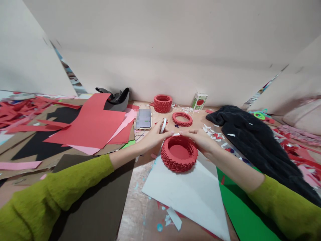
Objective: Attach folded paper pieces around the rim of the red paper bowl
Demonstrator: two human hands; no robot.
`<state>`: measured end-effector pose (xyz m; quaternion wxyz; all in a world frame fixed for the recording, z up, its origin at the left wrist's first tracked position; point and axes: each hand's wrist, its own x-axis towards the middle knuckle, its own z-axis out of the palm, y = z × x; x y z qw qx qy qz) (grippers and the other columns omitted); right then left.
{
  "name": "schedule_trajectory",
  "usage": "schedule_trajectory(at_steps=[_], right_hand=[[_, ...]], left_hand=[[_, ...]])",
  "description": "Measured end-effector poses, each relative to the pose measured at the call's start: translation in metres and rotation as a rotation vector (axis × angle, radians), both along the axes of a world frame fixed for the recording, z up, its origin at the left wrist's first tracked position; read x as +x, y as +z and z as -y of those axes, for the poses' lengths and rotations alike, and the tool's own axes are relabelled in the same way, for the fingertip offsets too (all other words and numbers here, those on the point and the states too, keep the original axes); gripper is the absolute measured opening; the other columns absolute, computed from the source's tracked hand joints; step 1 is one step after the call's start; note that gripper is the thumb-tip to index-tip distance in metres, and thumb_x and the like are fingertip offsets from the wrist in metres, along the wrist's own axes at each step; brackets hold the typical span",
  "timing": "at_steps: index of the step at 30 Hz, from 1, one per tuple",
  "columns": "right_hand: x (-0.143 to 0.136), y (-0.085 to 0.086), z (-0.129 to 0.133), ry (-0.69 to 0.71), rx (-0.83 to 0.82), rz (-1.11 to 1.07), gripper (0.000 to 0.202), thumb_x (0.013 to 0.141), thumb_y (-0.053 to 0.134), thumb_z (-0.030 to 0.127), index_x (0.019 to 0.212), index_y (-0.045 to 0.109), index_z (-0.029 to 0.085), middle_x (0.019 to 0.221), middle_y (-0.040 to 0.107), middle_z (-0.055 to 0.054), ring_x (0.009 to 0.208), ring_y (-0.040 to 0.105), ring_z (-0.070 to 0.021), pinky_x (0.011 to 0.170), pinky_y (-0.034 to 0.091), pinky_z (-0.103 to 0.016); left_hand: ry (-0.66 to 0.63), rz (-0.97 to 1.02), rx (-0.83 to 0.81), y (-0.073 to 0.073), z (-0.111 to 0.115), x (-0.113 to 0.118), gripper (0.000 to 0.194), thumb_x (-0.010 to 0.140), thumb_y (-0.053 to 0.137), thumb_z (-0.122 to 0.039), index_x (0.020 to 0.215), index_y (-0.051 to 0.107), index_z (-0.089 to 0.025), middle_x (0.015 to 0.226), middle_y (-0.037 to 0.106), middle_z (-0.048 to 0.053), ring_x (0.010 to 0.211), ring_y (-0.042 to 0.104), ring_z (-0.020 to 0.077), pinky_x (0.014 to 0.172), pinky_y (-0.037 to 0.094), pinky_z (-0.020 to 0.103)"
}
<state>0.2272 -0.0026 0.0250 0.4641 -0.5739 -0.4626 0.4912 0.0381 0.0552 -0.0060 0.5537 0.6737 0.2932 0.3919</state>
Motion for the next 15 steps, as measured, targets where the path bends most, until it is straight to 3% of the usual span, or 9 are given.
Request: schedule_trajectory(at_steps=[4,8,15], right_hand=[[0.001,-0.005,-0.003,0.005,0.04,0.081,0.02,0.067,0.078,0.034,0.075,0.075,0.016,0.094,0.075,-0.01,0.086,0.069,-0.0229,0.079,0.052,-0.034],[-0.002,-0.012,-0.007,-0.083,0.168,0.196,0.02,0.062,0.077,0.034,0.061,0.068,0.016,0.108,0.071,-0.011,0.086,0.068,-0.023,0.076,0.053,-0.035],[-0.001,-0.014,-0.016,-0.028,0.219,0.373,0.019,0.062,0.073,0.028,0.052,0.059,0.019,0.068,0.067,-0.006,0.078,0.066,-0.0228,0.067,0.049,-0.031]], left_hand=[[-0.014,-0.019,-0.011,-0.002,0.001,0.002,0.047,0.083,0.068,-0.038,0.122,0.048,-0.019,0.091,0.059,0.002,0.08,0.059,0.0155,0.071,0.048,0.031],[-0.053,-0.001,-0.031,-0.003,0.001,0.002,0.055,0.085,0.067,-0.037,0.129,0.041,-0.019,0.093,0.058,0.002,0.084,0.059,0.0143,0.075,0.047,0.029],[-0.047,-0.029,-0.01,-0.004,-0.004,0.002,0.057,0.082,0.07,-0.034,0.13,0.042,-0.018,0.093,0.059,0.002,0.085,0.058,0.0139,0.076,0.047,0.028]])
